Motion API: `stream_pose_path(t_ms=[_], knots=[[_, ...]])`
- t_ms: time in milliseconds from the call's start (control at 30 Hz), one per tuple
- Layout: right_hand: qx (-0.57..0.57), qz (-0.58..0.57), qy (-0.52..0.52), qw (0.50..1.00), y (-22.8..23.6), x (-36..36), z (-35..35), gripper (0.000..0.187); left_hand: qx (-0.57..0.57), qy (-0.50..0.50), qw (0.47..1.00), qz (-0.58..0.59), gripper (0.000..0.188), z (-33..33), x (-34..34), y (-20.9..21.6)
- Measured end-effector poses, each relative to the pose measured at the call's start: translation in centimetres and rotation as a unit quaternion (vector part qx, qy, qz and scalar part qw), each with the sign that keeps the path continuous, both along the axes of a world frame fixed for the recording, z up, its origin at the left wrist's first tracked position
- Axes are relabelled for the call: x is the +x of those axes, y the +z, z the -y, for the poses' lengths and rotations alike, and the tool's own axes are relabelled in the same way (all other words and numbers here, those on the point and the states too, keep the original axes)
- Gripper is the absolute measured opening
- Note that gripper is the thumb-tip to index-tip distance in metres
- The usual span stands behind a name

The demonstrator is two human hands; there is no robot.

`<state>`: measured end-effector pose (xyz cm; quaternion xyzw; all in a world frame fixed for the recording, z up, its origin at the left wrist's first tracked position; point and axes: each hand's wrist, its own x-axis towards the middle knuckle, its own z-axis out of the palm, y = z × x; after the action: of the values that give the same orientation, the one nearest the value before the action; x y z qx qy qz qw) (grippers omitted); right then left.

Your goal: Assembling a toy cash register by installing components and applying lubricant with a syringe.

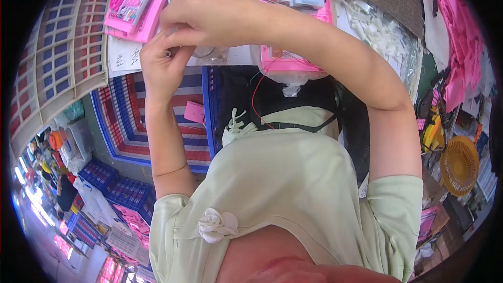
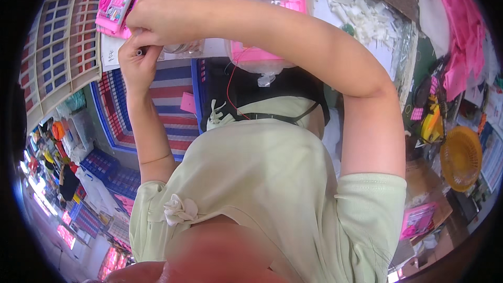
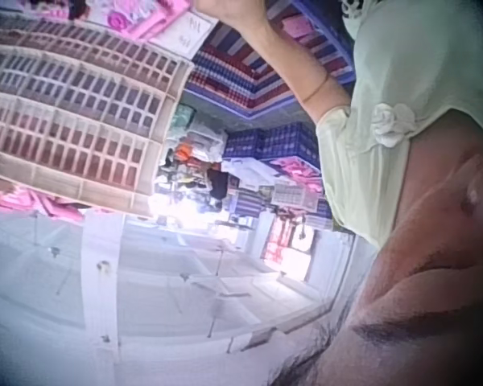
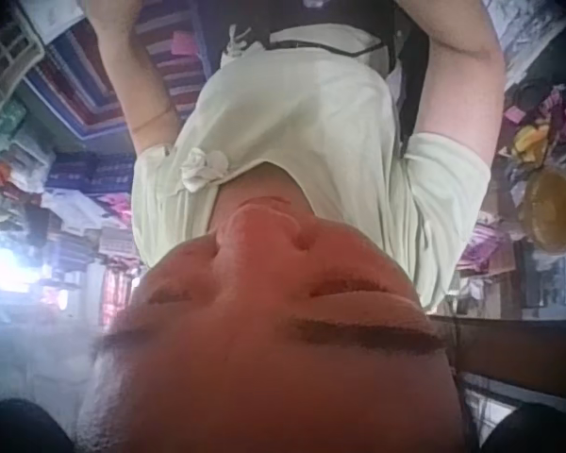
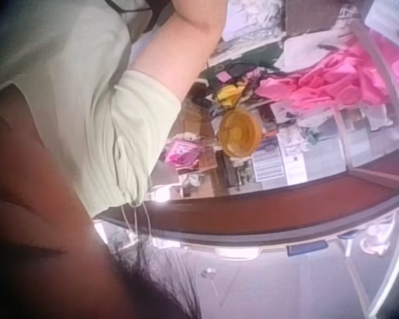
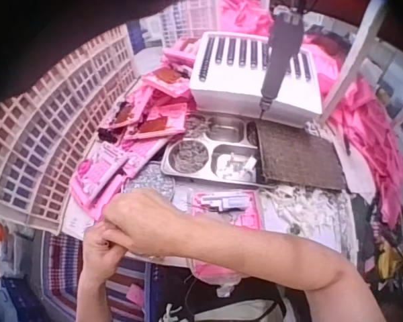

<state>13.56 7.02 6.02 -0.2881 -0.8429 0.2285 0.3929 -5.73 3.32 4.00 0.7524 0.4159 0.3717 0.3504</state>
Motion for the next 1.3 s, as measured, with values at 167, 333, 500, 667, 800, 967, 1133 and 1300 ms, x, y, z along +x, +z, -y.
stream_pose_path(t_ms=[167,333,500,667,800,967,1133,1300], knots=[[0.01,-0.016,-0.009,1.0,-0.2,0.1,0.1,0.022,0.005,-0.006,1.0,0.003,0.017,-0.2,0.1,-0.5],[0.015,-0.017,-0.001,1.0,-0.3,0.1,0.1,0.022,0.008,-0.008,1.0,-0.004,0.016,0.1,0.2,-0.4],[0.013,-0.015,0.002,1.0,-0.3,0.2,0.1,0.022,0.011,-0.009,1.0,-0.013,0.016,0.2,0.3,-0.5],[-0.002,0.012,0.001,1.0,0.3,0.5,0.3,0.023,0.017,-0.009,1.0,-0.018,0.018,0.2,0.4,-0.5],[-0.009,0.002,0.009,1.0,0.6,0.5,0.3,0.023,0.033,-0.003,0.999,-0.018,0.018,0.2,0.2,-0.8],[-0.005,0.012,0.01,1.0,0.7,0.7,0.2,0.024,0.019,0.001,1.0,-0.023,0.018,0.2,0.5,-0.5],[-0.003,0.009,0.01,1.0,0.8,0.6,0.2,0.024,0.029,0.004,0.999,-0.025,0.019,0.2,0.3,-0.8],[0.015,-0.021,0.016,1.0,0.6,0.6,0.2,0.02,0.024,0.001,1.0,-0.015,0.018,0.2,0.4,-0.9]])
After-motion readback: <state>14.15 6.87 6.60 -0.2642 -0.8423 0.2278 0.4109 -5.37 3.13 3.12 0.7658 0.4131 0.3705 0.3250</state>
